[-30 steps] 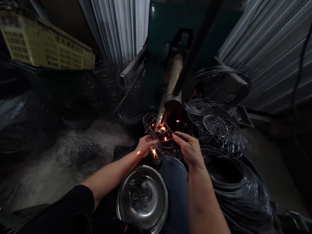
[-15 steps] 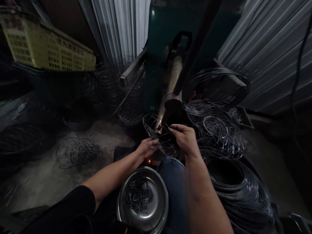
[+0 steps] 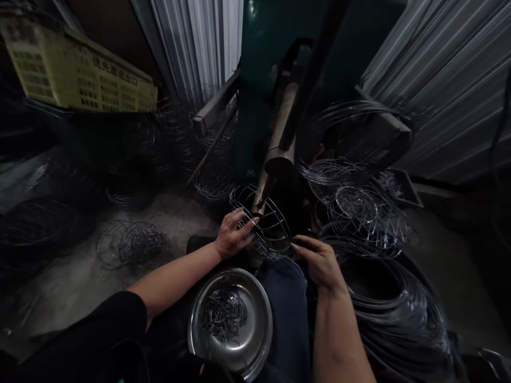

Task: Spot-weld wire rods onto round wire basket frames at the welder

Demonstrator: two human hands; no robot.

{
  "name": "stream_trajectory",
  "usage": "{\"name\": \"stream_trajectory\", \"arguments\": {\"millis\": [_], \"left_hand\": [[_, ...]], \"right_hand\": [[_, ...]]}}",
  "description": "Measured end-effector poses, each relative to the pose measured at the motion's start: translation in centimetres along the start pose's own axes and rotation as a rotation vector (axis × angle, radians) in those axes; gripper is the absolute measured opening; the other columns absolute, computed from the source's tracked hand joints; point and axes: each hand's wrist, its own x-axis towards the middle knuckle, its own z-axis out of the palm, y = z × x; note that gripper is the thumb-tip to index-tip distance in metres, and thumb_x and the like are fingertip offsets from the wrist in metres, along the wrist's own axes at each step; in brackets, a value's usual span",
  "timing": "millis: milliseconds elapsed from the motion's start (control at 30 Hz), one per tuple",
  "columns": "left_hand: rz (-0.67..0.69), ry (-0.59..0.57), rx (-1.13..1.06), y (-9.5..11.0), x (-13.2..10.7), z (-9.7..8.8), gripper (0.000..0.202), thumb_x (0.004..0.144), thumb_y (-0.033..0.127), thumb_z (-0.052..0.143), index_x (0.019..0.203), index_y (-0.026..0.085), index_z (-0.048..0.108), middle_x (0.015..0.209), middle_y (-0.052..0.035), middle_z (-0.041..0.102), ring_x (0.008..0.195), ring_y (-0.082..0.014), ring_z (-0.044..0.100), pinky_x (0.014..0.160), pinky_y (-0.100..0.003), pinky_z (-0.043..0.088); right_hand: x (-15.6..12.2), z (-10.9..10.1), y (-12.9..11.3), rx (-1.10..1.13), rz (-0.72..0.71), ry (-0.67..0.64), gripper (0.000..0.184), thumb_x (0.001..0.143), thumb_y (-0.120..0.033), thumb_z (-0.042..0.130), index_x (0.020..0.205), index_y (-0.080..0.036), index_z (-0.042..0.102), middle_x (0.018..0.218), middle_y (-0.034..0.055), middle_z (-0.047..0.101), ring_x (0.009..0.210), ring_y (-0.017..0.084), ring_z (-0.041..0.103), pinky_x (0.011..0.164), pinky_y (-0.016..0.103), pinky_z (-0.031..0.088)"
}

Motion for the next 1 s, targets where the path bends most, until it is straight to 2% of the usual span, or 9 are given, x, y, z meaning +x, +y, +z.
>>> {"name": "stream_trajectory", "arguments": {"millis": [133,200,300,400,500,733,867,1000], "left_hand": [[-0.104,0.069,-0.136,0.2,-0.2,1.2,0.044,0.068,0.023,0.075,0.111,0.029,0.073,0.123,-0.0114,0.062,0.129,-0.0337,0.048,0.113,-0.045,0.023],[-0.085,0.028,-0.229,0.5,-0.5,1.1,0.046,0.066,0.017,0.074,0.111,0.030,0.073,0.123,-0.0102,0.064,0.132,-0.0330,0.045,0.115,-0.044,0.019],[-0.003,-0.036,-0.233,0.8,-0.4,0.6,0.050,0.068,0.012,0.070,0.114,0.031,0.070,0.123,-0.0085,0.065,0.137,-0.0312,0.039,0.117,-0.044,0.013],[-0.020,-0.070,-0.242,0.6,0.6,0.4,0.043,0.072,0.015,0.068,0.111,0.032,0.072,0.113,-0.0079,0.070,0.130,-0.0286,0.047,0.117,-0.042,0.013],[-0.053,-0.072,-0.263,0.3,1.2,0.5,0.034,0.070,0.019,0.071,0.101,0.033,0.075,0.099,-0.0068,0.072,0.117,-0.0265,0.056,0.115,-0.041,0.018],[0.142,0.005,0.013,0.0,0.7,1.3,0.031,0.081,0.021,0.062,0.106,0.035,0.073,0.095,-0.0073,0.072,0.103,-0.0229,0.059,0.111,-0.041,0.027],[0.200,0.070,0.125,-1.5,1.1,2.0,0.030,0.082,0.023,0.062,0.108,0.036,0.072,0.095,-0.0041,0.070,0.098,-0.0204,0.058,0.107,-0.043,0.033],[0.394,0.190,0.412,-2.9,1.8,2.6,0.028,0.088,0.026,0.057,0.112,0.035,0.070,0.092,-0.0021,0.069,0.094,-0.0177,0.057,0.101,-0.043,0.039]], "right_hand": [[-0.2,0.9,0.5,0.034,-0.029,0.027,0.043,0.040,-0.041,0.092,0.074,-0.020,0.075,0.068,0.0038,0.072,0.062,0.020,0.067,0.061,0.035,0.054],[-0.3,1.1,0.7,0.051,-0.037,0.045,0.044,0.041,-0.042,0.091,0.075,-0.020,0.075,0.068,0.0030,0.072,0.060,0.019,0.066,0.059,0.034,0.054],[-0.4,1.3,1.0,0.069,-0.063,0.059,0.043,0.043,-0.041,0.091,0.076,-0.021,0.074,0.069,0.0027,0.072,0.060,0.018,0.065,0.060,0.034,0.053],[-0.7,1.6,1.0,0.071,-0.101,0.090,0.041,0.043,-0.040,0.090,0.075,-0.021,0.074,0.070,0.0022,0.071,0.060,0.017,0.064,0.059,0.032,0.052],[-1.0,1.7,0.9,0.036,-0.105,0.119,0.040,0.045,-0.040,0.090,0.076,-0.020,0.074,0.068,0.0019,0.070,0.058,0.016,0.062,0.056,0.031,0.050],[-1.3,1.9,0.0,0.060,-0.124,0.106,0.038,0.046,-0.039,0.091,0.074,-0.021,0.075,0.071,0.0003,0.070,0.065,0.015,0.063,0.064,0.029,0.051],[-0.4,2.6,-0.7,0.101,-0.117,0.104,0.038,0.042,-0.036,0.093,0.073,-0.021,0.076,0.069,-0.0004,0.070,0.063,0.013,0.062,0.062,0.026,0.050],[0.7,3.3,-0.9,0.153,-0.101,0.119,0.041,0.037,-0.035,0.094,0.071,-0.022,0.076,0.066,-0.0011,0.069,0.059,0.011,0.060,0.059,0.024,0.050]]}}
